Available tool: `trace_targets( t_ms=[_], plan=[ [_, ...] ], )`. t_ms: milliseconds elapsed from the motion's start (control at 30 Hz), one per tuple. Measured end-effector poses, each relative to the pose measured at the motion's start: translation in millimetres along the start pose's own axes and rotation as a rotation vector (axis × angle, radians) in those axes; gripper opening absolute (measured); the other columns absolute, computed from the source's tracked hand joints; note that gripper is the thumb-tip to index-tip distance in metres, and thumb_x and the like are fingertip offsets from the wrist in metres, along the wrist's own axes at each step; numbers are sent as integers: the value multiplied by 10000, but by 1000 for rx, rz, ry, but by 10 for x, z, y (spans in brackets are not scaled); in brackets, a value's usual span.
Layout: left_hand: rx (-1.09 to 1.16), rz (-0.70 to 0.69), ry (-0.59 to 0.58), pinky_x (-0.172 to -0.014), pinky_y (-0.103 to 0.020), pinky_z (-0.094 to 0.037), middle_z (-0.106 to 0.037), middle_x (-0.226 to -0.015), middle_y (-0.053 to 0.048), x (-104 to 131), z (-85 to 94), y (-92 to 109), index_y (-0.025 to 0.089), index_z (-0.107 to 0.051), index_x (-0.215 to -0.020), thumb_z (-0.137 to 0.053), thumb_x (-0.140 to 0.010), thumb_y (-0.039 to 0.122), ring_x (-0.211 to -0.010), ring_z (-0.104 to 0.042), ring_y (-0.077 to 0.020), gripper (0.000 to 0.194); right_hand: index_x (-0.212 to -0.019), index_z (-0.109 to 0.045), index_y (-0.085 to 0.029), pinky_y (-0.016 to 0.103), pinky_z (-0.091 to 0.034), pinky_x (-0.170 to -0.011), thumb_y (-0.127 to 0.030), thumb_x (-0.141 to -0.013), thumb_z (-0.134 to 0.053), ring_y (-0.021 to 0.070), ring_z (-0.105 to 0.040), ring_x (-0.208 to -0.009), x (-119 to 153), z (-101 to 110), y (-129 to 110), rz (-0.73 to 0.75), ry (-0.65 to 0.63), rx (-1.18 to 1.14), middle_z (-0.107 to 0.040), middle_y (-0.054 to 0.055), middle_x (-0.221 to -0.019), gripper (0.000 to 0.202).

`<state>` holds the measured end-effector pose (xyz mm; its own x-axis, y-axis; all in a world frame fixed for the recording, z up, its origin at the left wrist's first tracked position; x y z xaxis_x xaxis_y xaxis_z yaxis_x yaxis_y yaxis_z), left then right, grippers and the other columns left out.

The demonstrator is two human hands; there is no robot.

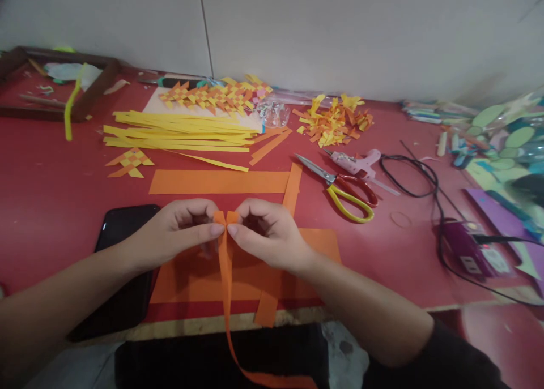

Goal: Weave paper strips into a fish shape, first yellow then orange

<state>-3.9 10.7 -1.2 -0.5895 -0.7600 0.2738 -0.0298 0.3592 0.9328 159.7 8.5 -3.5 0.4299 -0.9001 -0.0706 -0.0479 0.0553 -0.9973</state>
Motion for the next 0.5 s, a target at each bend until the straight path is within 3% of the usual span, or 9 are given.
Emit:
trace_targets(
  t_ms=[333,500],
  plan=[
    [-5,13,39,-538,-153,-511,-671,-602,41,-4,24,-13,151,-571,-703,-709,-808,321,-524,-605,-58,243,-710,-525,-189,221,-331,-468,-245,-832,-648,83,-401,-521,7,7,5,40,45,29,-461,-40,-596,182],
    [-5,0,35,-539,-158,-508,-670,-598,42,-6,10,10,154,-577,-706,-707,-806,313,-523,-596,-60,228,-696,-524,-183,235,-322,-495,-294,-844,-636,87,-379,-544,1,4,16,-32,-22,-4,-422,-42,-597,217]
  ],
)
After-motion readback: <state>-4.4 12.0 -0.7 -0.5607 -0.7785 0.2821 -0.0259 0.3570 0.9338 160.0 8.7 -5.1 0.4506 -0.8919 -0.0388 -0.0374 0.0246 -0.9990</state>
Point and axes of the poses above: each hand's wrist, its own x-axis away from the middle knuckle, its own z-axis out of the back of the hand, y = z × x, the point moved 3 cm from there along -x, towards the middle knuckle
